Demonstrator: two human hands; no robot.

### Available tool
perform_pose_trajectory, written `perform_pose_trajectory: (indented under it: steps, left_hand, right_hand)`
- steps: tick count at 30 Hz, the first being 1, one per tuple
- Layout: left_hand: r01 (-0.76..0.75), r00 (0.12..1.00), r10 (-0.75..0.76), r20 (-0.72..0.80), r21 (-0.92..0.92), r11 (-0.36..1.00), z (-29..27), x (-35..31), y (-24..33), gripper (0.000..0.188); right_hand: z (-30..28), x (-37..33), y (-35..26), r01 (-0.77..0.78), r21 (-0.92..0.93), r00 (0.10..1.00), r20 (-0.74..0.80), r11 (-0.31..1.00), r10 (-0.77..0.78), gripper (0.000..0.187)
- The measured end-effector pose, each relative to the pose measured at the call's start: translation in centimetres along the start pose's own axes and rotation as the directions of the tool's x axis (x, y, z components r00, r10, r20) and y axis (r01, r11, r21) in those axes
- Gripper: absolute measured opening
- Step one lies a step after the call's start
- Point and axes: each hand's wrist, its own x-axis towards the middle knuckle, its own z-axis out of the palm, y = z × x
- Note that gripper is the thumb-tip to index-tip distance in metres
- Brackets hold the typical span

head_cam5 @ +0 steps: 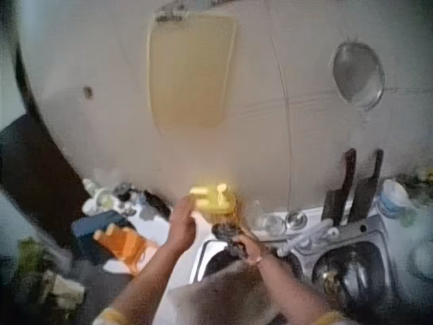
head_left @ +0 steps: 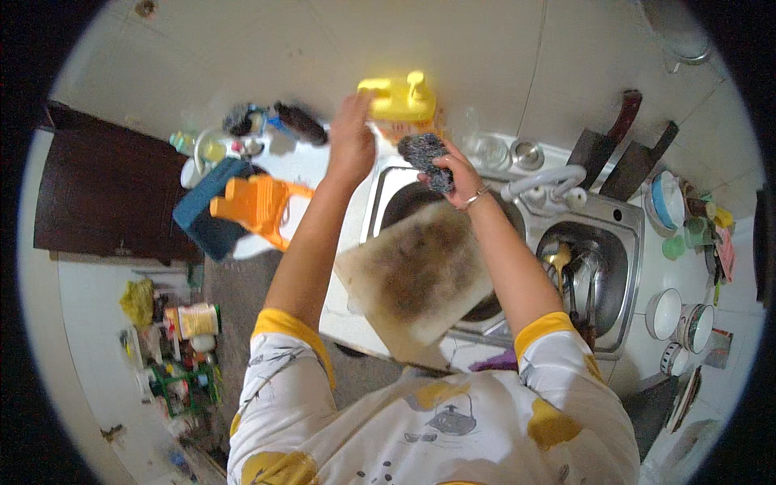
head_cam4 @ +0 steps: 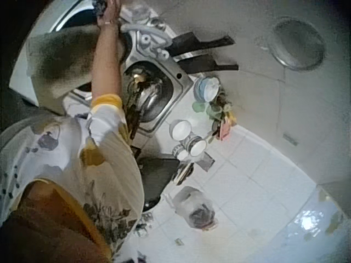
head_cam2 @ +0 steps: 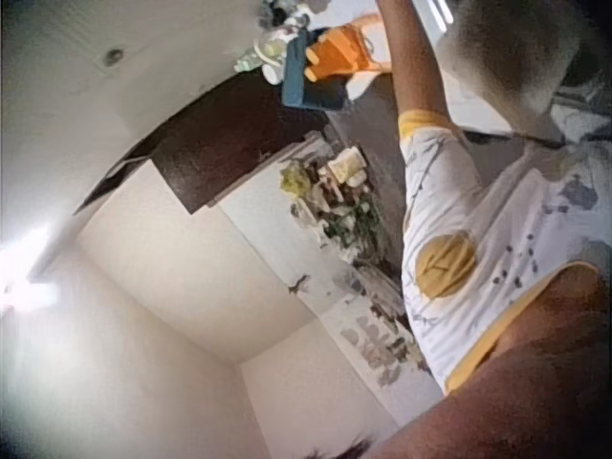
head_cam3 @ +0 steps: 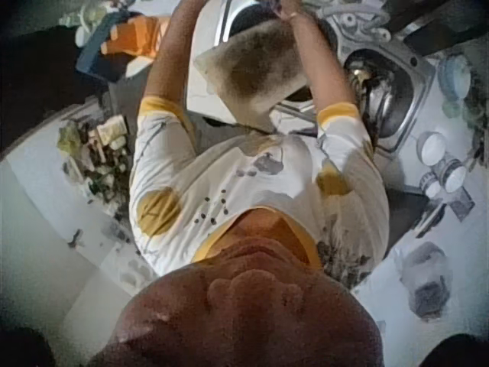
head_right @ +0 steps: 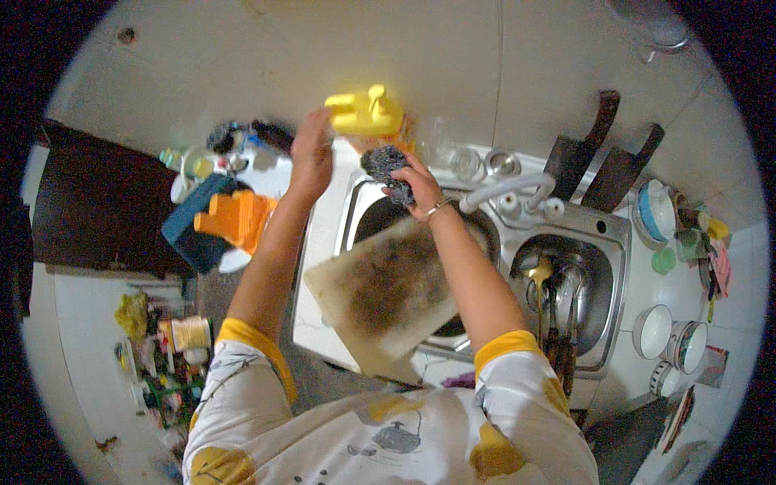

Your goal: The person scrubs a white plastic cutting board with a steel wool pad and water in a kitchen sink. They rinse the board thoroughly, then wipe the sink area with a purple cloth. Finally, they rinse the cloth under the tap.

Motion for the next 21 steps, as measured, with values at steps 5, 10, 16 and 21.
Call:
perform_pose_trajectory:
  steps: [5, 10, 16, 21]
  left_hand:
    - [0.585, 0.723, -0.651, -0.231, -0.298, 0.755, -0.2, -22.2, 2.6, 0.055]
    - [0.682, 0.268, -0.960, 0.081, -0.720, 0.130, 2.3, -29.9, 8.4, 0.055]
    - [0.651, 0.214, -0.937, 0.275, -0.755, -0.073, 2.5, -30.9, 6.7, 0.038]
    - [0.582, 0.199, -0.950, 0.241, -0.809, -0.083, 2.9, -31.0, 8.6, 0.032]
  right_hand:
    - [-0.8, -13.6, 7.7, 0.013, -0.951, 0.986, -0.040, 0.309, -0.165, 0.049]
    - [-2.6, -17.0, 17.2, 0.320, -0.923, 0.947, 0.312, -0.212, 0.070, 0.034]
    - [-13.2, -5.9, 16.7, -0.108, -0.981, 0.977, -0.075, -0.159, -0.201, 0.020]
    - [0.4, -13.2, 18.3, 0.380, -0.924, 0.909, 0.367, 0.031, -0.200, 0.019]
